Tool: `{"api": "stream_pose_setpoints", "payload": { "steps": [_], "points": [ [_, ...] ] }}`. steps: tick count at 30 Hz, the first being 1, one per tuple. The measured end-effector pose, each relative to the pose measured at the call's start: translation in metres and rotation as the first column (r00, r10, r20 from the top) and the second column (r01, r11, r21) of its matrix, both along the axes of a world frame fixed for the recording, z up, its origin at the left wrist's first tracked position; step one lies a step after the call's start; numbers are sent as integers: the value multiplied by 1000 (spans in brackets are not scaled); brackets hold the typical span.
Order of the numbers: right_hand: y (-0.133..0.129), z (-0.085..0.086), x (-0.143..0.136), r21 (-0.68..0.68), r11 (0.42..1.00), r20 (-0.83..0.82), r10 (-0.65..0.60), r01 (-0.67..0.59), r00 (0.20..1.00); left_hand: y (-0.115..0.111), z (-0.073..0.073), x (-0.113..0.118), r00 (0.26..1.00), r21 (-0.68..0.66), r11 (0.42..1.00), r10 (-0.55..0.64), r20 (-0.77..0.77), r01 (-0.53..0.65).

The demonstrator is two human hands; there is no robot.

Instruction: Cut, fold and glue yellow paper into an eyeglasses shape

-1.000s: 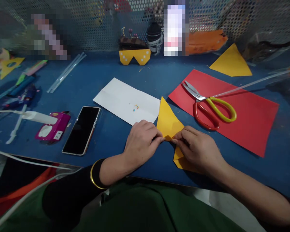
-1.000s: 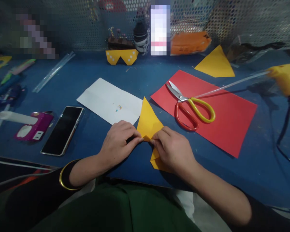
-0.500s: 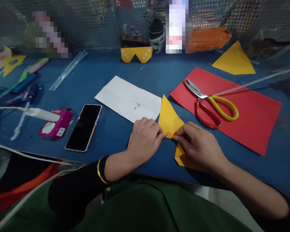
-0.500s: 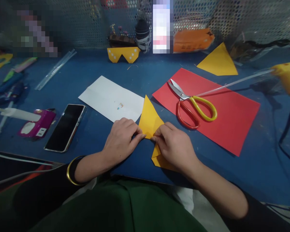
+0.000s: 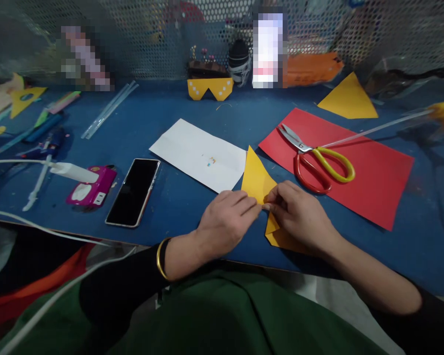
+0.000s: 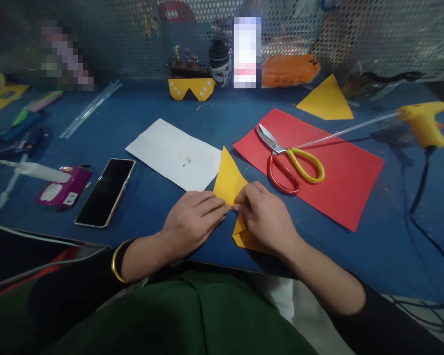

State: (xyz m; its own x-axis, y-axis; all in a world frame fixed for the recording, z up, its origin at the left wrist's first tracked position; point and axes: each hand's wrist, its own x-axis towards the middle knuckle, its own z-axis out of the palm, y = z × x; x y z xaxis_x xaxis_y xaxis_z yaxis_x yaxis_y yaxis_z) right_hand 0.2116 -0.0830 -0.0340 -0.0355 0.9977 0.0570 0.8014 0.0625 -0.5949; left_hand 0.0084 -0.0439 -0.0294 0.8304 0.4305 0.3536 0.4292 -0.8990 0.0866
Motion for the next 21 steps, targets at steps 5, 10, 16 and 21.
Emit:
{"api": "stream_pose_setpoints", "payload": {
  "steps": [5,10,16,21],
  "points": [
    [-2,-6,8,37,999,-125,25,-21,992,-22,-1,0,994,56,998,33,-102,-27],
    [-19,-3,15,161,987,-250,28,13,968,-27,0,2,993,36,998,50,-109,-47],
    [-38,1,6,377,864,284,235,-334,929,-27,-1,2,996,35,998,53,-70,-50],
    [-43,-7,-4,390,842,392,215,-373,895,-31,-4,0,995,38,995,92,-39,-90]
  ]
}}
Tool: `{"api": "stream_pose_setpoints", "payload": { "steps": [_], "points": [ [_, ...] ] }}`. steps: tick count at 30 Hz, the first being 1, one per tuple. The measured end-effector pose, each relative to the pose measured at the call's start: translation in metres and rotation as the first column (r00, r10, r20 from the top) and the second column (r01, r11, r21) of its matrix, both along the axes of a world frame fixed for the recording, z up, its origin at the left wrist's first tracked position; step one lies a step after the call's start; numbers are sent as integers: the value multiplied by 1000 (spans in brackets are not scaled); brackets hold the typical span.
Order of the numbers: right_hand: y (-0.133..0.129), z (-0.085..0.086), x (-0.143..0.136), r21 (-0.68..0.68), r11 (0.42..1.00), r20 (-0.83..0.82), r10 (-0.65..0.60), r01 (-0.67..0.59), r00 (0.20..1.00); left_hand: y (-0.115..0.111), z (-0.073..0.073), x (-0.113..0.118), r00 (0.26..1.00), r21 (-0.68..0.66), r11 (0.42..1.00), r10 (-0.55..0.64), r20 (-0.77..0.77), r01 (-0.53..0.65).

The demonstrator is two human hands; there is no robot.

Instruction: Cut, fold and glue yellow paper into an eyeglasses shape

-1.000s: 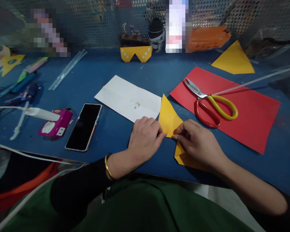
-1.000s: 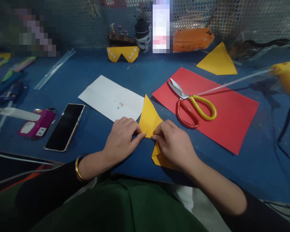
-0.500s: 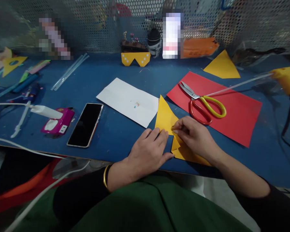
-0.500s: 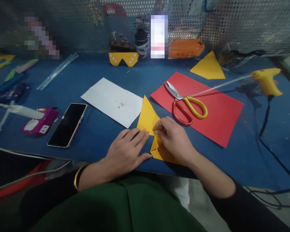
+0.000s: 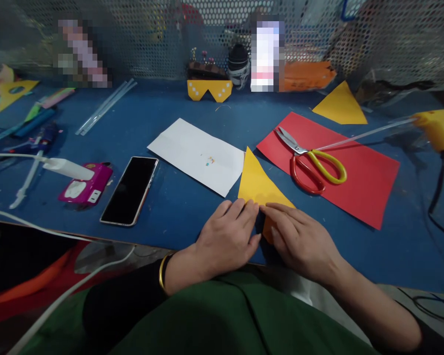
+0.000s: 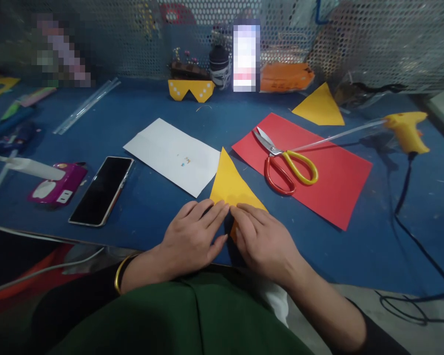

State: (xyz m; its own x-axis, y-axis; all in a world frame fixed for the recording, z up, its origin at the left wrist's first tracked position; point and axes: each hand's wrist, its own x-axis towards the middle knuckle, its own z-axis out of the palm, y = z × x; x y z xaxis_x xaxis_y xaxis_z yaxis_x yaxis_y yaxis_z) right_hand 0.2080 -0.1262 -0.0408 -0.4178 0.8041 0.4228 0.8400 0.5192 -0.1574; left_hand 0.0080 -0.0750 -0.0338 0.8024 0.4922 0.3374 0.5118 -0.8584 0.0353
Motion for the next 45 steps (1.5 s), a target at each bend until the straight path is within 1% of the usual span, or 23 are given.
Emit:
{"api": "stream_pose_setpoints", "payload": {
  "steps": [3,8,10,12,14,16,18,19,21,23,25,28,32,34,37,41,45],
  "points": [
    [-3,-2,-4,7,1000,25,-10,9,1000,-1,0,-1,999,44,999,30,10,-30],
    [-5,-2,-9,54,998,57,-21,18,998,2,1,3,998,54,998,-11,-62,14],
    [-5,-2,-10,60,998,61,-29,25,998,2,1,4,998,42,999,-12,-55,15],
    [-6,-2,-12,70,997,70,-39,35,997,1,1,3,999,21,1000,22,-36,-22],
    [-7,-1,-15,80,996,88,-54,47,995,-1,2,0,995,9,995,103,-14,-103],
    [-7,1,-18,86,995,107,-65,56,992,-4,2,-5,983,17,983,182,5,-182],
    [-5,4,-21,94,994,120,-75,64,990,-6,2,-8,977,38,976,213,26,-214],
    [-4,5,-23,97,993,124,-81,69,989,-7,1,-10,980,46,979,197,29,-199],
    [-2,7,-26,112,991,132,-93,79,987,-7,0,-11,991,53,990,131,17,-132],
    [-1,7,-30,133,987,146,-111,92,983,-6,-1,-11,997,38,997,71,-14,-70],
    [-2,5,-33,147,983,170,-134,109,976,-4,-1,-10,998,19,999,50,-42,-50],
    [-7,0,-35,166,978,211,-159,125,965,-2,-2,-8,998,15,999,39,-52,-38],
    [-9,-6,-38,133,988,215,-102,75,971,0,-4,-8,999,9,1000,30,-18,-29],
    [-9,-7,-40,119,990,208,-96,72,973,-1,-4,-8,1000,11,1000,29,-9,-28],
    [-9,-6,-44,132,983,207,-154,129,966,-2,-3,-8,999,36,999,36,-23,-35],
    [-14,-5,-46,184,956,261,-270,227,927,-4,-2,-7,997,64,996,70,-37,-68],
    [-17,-6,-46,200,955,291,-271,219,918,-4,-4,-8,997,54,996,76,-22,-75]
  ]
}}
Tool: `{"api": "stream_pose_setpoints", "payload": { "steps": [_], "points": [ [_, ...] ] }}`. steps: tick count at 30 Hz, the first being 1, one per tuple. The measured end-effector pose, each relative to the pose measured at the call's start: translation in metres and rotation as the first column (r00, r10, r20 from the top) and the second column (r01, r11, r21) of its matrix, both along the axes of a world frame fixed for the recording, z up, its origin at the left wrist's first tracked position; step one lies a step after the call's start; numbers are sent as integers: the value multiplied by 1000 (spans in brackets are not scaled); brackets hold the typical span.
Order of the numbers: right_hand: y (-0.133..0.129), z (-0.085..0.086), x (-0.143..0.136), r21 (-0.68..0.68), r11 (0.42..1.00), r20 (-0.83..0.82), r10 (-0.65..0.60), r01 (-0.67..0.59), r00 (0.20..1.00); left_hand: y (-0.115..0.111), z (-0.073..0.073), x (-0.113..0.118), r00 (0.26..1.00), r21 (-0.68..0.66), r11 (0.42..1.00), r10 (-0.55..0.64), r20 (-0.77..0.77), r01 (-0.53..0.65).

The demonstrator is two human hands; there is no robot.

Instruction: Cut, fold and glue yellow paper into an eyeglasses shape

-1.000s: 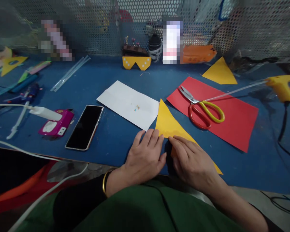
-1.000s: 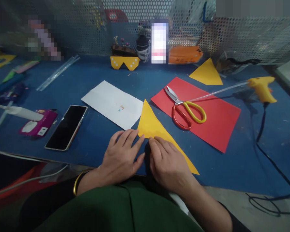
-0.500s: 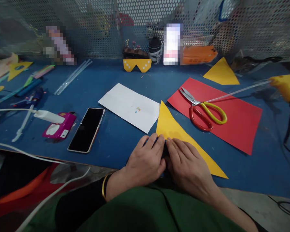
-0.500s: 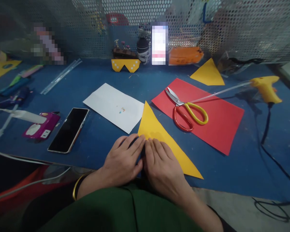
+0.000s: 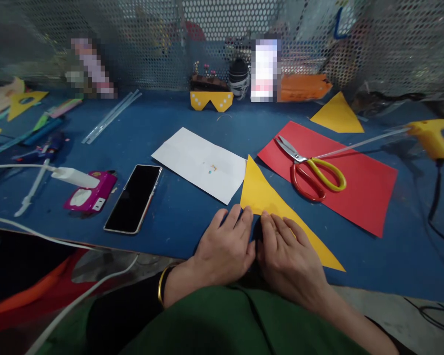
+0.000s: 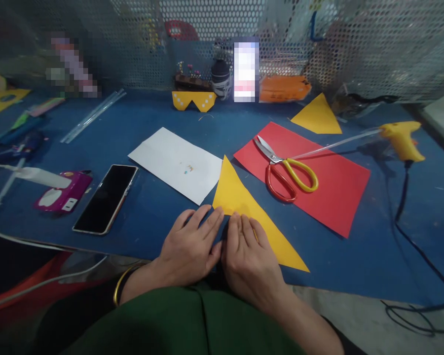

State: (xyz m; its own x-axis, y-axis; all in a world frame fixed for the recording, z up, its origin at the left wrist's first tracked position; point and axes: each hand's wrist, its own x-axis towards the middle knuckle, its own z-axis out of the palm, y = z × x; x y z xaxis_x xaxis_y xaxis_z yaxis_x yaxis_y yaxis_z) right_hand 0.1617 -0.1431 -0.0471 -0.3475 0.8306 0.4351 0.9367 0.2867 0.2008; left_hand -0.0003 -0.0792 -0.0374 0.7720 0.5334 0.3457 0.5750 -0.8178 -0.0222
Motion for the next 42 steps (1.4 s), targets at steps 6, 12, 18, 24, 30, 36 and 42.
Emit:
{"api": "stream_pose_setpoints", "payload": {
  "steps": [6,12,18,24,30,36,42],
  "points": [
    [-1,-4,-1,44,999,-54,-11,13,998,3,-1,-2,994,-47,993,-107,-18,106],
    [0,-4,1,55,998,-142,2,6,990,2,0,0,999,-64,997,-47,18,48],
    [1,-5,1,38,999,-159,-4,10,987,0,-1,-1,999,-84,996,-3,45,7],
    [3,-7,1,58,998,-154,7,2,988,-1,0,-2,999,-100,995,10,41,-6],
    [2,-10,0,46,999,-160,-15,23,987,0,3,-3,998,-142,990,35,56,-26],
    [0,-11,0,29,999,-183,-22,27,983,0,3,-2,997,-145,989,35,72,-25],
    [0,-10,2,16,1000,-204,-14,17,979,0,4,-3,995,-142,990,36,89,-23]
  ]
}}
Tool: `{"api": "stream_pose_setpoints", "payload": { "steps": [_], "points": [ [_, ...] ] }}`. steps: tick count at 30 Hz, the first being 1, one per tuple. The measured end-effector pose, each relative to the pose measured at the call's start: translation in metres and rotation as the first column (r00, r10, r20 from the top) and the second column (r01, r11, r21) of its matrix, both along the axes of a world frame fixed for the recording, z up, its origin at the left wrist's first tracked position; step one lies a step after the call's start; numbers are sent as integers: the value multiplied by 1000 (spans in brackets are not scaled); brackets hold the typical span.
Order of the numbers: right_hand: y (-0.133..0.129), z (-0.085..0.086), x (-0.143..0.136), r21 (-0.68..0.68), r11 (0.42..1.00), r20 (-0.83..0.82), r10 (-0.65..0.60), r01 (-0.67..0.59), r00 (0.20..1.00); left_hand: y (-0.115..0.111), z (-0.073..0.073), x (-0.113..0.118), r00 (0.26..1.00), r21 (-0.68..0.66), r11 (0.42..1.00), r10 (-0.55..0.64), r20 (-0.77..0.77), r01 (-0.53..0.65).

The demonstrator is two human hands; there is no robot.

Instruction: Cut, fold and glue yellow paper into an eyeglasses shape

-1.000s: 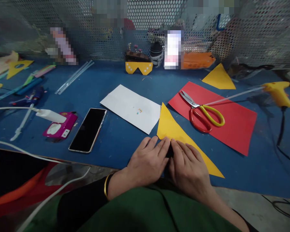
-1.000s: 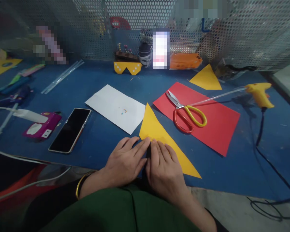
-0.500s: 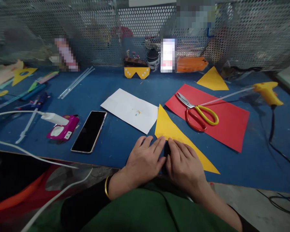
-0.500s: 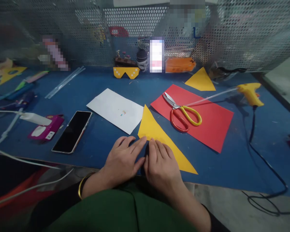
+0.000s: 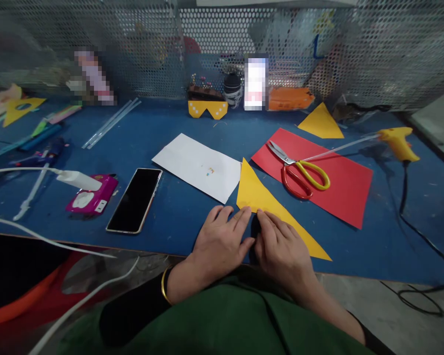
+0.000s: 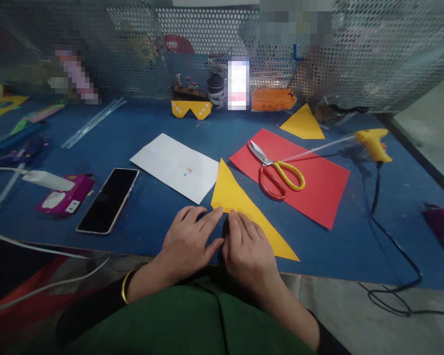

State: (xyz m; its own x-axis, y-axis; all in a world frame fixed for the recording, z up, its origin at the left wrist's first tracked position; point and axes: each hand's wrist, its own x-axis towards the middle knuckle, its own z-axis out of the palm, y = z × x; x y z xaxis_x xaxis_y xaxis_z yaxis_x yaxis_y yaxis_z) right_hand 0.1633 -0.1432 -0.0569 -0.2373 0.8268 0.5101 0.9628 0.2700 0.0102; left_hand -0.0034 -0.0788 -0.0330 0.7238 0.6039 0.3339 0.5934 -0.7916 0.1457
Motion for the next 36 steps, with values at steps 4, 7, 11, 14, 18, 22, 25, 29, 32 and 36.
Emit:
{"api": "stream_pose_setpoints", "payload": {
  "steps": [4,7,11,14,18,22,25,29,32,36],
  "points": [
    [1,-1,2,-17,1000,-28,-4,4,1000,0,-2,-1,1000,-3,1000,-6,15,6],
    [1,-2,3,-20,1000,-50,-7,6,999,0,-4,-1,1000,-4,1000,-9,19,9],
    [0,-4,5,-43,999,-56,-10,8,998,0,-5,-1,1000,-5,1000,-15,7,15],
    [0,-4,5,-46,999,-57,-9,6,998,0,-5,0,1000,-1,1000,-18,8,18],
    [-1,-4,5,-37,999,-77,-2,-1,997,0,-5,1,1000,14,1000,-21,14,21],
    [-1,-6,4,-43,999,-92,-4,0,996,1,-6,1,1000,18,1000,-25,12,25],
    [0,-8,4,-27,1000,-96,-9,6,995,2,-7,1,1000,28,999,-26,12,25],
    [1,-8,5,-18,1000,-95,-8,6,995,1,-7,1,1000,36,999,-22,11,22],
    [2,-9,6,-4,1000,-79,0,-1,997,1,-7,0,1000,26,999,-21,17,20],
    [2,-9,6,-2,1000,-83,13,-13,996,1,-7,0,999,10,1000,-23,41,23]
  ]
}}
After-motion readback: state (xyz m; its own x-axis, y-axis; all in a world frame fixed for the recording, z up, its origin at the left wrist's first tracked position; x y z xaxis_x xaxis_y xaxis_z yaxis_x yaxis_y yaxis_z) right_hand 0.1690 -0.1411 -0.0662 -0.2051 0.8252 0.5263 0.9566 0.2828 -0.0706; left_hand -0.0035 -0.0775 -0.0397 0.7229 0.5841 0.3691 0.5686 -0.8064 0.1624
